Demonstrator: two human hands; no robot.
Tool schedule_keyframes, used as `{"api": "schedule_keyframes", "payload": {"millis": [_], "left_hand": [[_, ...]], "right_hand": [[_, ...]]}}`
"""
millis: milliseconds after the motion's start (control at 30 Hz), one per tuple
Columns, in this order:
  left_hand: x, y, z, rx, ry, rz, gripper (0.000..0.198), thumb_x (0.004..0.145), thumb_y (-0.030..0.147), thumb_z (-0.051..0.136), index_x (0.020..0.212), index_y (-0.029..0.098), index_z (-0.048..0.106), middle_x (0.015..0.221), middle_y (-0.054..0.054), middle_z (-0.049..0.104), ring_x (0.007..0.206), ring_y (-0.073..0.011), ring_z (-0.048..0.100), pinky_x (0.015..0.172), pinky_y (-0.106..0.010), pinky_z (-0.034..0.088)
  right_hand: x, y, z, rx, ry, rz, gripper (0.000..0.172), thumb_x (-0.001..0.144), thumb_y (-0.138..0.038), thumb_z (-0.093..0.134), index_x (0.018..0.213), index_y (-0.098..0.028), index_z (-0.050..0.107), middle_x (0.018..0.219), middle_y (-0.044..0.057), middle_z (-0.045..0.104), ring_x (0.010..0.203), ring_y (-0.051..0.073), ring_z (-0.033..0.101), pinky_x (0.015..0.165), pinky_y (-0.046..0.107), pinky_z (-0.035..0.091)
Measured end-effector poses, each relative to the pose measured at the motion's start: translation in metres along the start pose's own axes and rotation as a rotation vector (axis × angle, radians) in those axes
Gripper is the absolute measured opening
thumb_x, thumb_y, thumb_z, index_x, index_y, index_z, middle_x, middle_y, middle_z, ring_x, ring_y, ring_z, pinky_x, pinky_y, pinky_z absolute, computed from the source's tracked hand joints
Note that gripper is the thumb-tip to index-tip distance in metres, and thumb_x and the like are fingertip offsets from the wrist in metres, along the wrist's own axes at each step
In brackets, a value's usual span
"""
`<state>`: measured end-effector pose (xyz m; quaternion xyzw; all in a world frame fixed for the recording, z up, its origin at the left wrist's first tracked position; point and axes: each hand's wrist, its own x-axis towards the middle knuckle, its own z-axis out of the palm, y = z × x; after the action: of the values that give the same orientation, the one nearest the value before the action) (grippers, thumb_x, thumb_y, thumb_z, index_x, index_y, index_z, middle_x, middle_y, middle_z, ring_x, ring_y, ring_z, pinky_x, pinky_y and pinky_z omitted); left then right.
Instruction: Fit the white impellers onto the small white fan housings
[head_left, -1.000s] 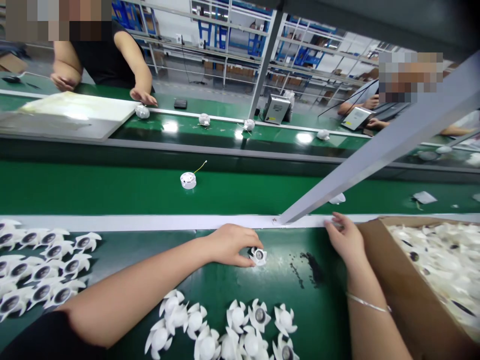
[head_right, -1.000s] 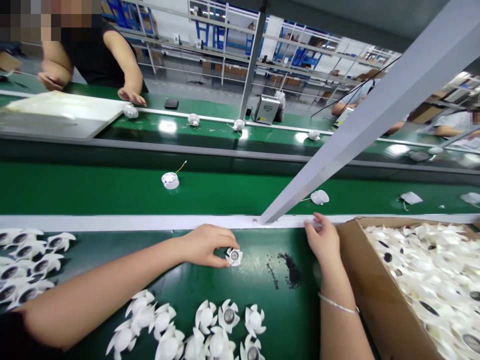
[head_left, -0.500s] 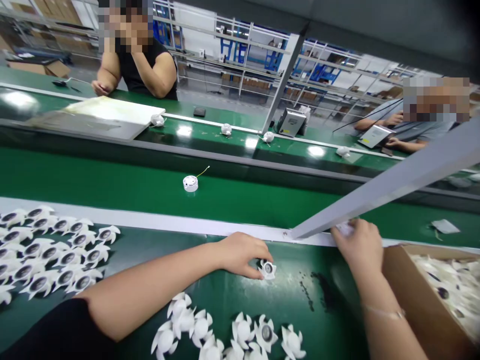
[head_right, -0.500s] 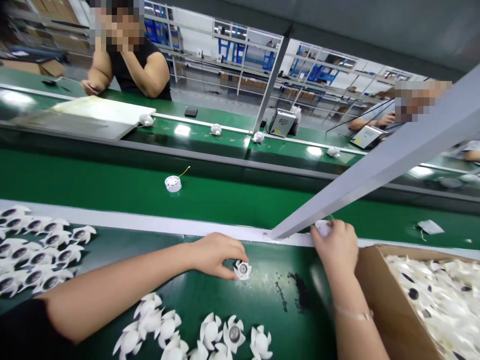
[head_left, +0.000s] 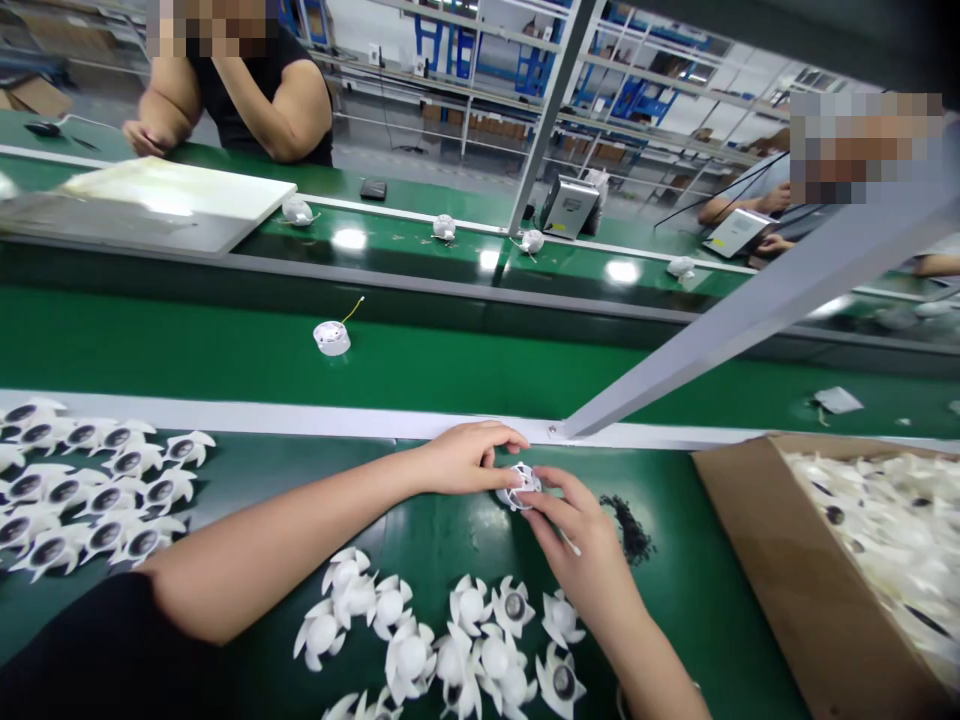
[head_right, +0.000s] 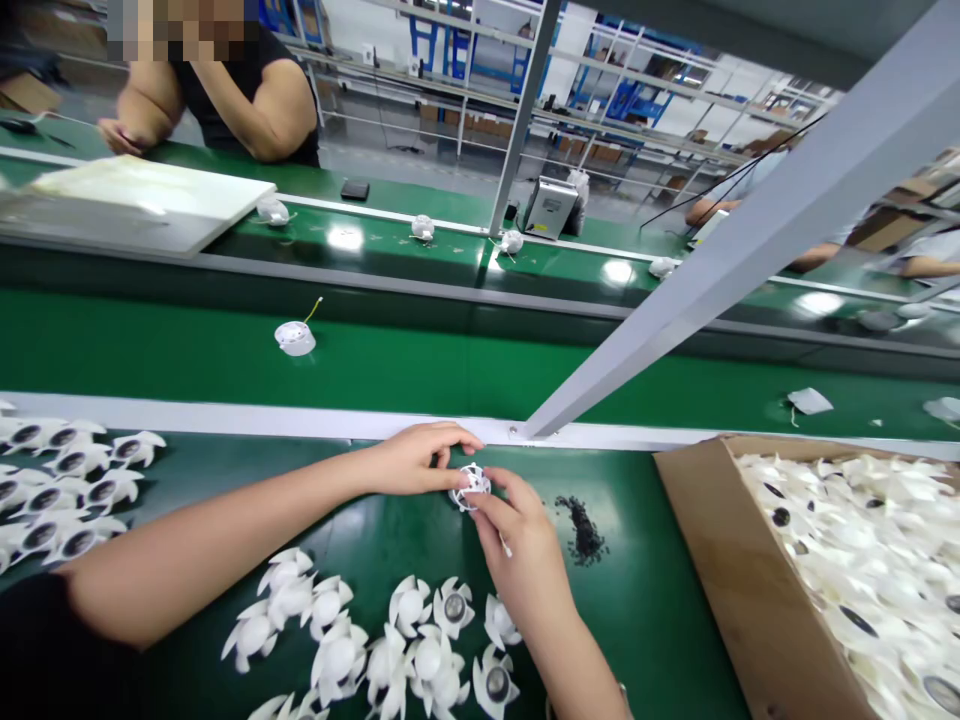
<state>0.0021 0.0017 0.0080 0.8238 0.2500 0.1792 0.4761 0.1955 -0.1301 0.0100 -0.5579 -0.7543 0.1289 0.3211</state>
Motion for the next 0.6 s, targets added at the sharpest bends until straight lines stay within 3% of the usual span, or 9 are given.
{"api": "schedule_keyframes", "payload": {"millis": [233,333,500,600], "left_hand": [[0.013,-0.004,-0.001,-0.209,-0.097,-0.177,0.04,0.078,0.033,0.075,0.115,0.019,0.066,0.12,-0.006,0.067,0.071,-0.0083,0.059,0.064,-0.022,0.046],[0.014,-0.008,0.001,-0.235,-0.1,-0.186,0.04,0.078,0.033,0.075,0.114,0.018,0.065,0.12,-0.006,0.067,0.068,-0.0073,0.058,0.062,-0.022,0.045],[0.0,-0.004,0.009,0.025,0.093,0.118,0.032,0.084,0.043,0.069,0.104,0.019,0.065,0.094,-0.002,0.065,0.068,-0.0096,0.054,0.065,-0.024,0.045],[-0.005,0.006,0.007,0.161,0.236,0.263,0.041,0.086,0.045,0.066,0.117,0.019,0.062,0.11,-0.009,0.064,0.099,-0.0199,0.06,0.09,-0.035,0.049]], "right_hand": [[0.006,0.005,0.002,-0.004,-0.052,0.027,0.02,0.093,-0.015,0.058,0.102,-0.023,0.073,0.11,0.009,0.063,0.099,0.021,0.069,0.079,0.032,0.057],[0.011,0.003,-0.003,0.026,-0.072,0.034,0.02,0.091,-0.014,0.059,0.101,-0.023,0.074,0.11,0.009,0.062,0.093,0.018,0.069,0.079,0.032,0.057],[0.02,0.006,-0.011,0.068,-0.231,0.043,0.014,0.089,-0.018,0.061,0.096,-0.024,0.071,0.111,0.007,0.061,0.097,0.02,0.066,0.083,0.035,0.056],[0.027,0.02,-0.015,0.063,-0.155,0.052,0.03,0.09,-0.02,0.059,0.119,-0.026,0.065,0.127,0.01,0.058,0.113,0.024,0.061,0.095,0.041,0.053]]}}
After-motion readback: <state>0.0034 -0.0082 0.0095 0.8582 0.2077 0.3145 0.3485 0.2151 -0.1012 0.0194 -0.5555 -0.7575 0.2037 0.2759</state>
